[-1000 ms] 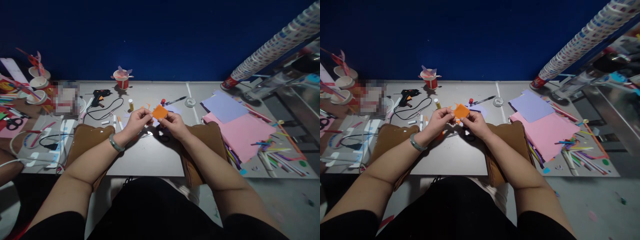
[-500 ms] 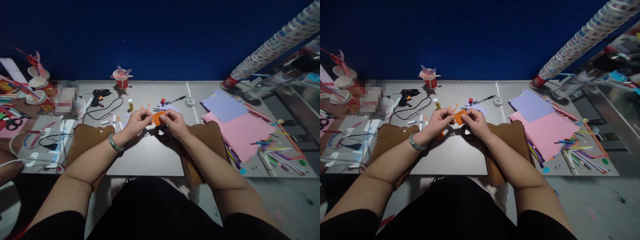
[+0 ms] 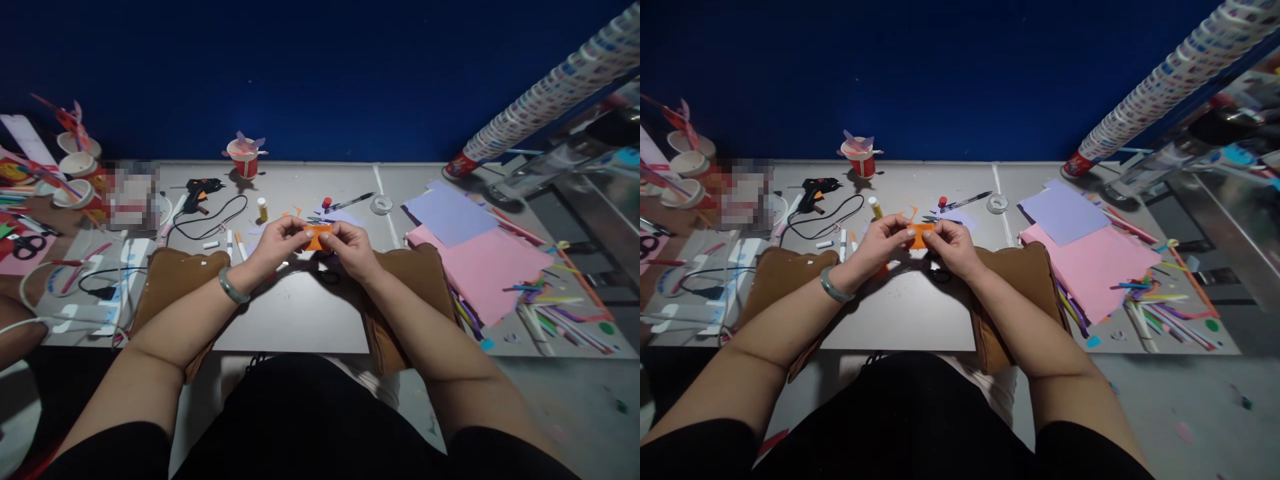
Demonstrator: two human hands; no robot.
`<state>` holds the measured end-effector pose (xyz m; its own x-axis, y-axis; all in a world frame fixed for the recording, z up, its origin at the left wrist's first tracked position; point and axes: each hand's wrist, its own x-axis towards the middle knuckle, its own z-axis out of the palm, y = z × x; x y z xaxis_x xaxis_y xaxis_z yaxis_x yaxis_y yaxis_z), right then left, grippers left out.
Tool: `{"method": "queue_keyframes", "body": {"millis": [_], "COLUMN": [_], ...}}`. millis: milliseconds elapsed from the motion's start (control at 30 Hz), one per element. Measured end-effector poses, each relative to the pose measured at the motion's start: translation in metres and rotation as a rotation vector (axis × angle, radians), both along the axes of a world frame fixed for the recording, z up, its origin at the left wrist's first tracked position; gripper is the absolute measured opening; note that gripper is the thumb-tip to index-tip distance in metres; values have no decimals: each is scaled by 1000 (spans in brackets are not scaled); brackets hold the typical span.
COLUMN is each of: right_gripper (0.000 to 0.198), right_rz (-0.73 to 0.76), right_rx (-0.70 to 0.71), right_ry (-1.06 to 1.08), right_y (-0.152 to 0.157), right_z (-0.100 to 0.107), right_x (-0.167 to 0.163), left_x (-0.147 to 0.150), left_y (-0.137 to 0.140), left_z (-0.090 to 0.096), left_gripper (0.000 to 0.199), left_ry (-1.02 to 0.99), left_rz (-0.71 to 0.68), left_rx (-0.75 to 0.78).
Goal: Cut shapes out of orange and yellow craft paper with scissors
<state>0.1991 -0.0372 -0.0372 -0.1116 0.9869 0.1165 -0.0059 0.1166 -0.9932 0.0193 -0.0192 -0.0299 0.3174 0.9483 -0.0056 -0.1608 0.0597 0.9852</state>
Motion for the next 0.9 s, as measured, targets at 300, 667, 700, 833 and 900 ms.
{"method": "queue_keyframes", "body": {"millis": [300, 667, 700, 833, 900], "right_gripper": [47, 44, 44, 44, 43], "right_rz": [27, 3, 4, 22, 44], "right_rx": [-5, 30, 32, 31, 25], "right_ry": [-12, -23, -26, -59, -157], "right_y": [1, 0, 0, 0, 1], "right_z": [0, 0, 0, 3, 5], "right_x": [0, 0, 0, 2, 5], "left_x": [-4, -5, -5, -7, -9], "left_y": [2, 3, 2, 3, 5], "left_z": [3, 2, 3, 5, 8], "left_gripper": [20, 28, 29, 33, 33], "left_ry": [26, 70, 76, 108, 96], "left_rz": [-13, -129, -151, -117, -76], "left_rx": [11, -25, -38, -66, -86]}}
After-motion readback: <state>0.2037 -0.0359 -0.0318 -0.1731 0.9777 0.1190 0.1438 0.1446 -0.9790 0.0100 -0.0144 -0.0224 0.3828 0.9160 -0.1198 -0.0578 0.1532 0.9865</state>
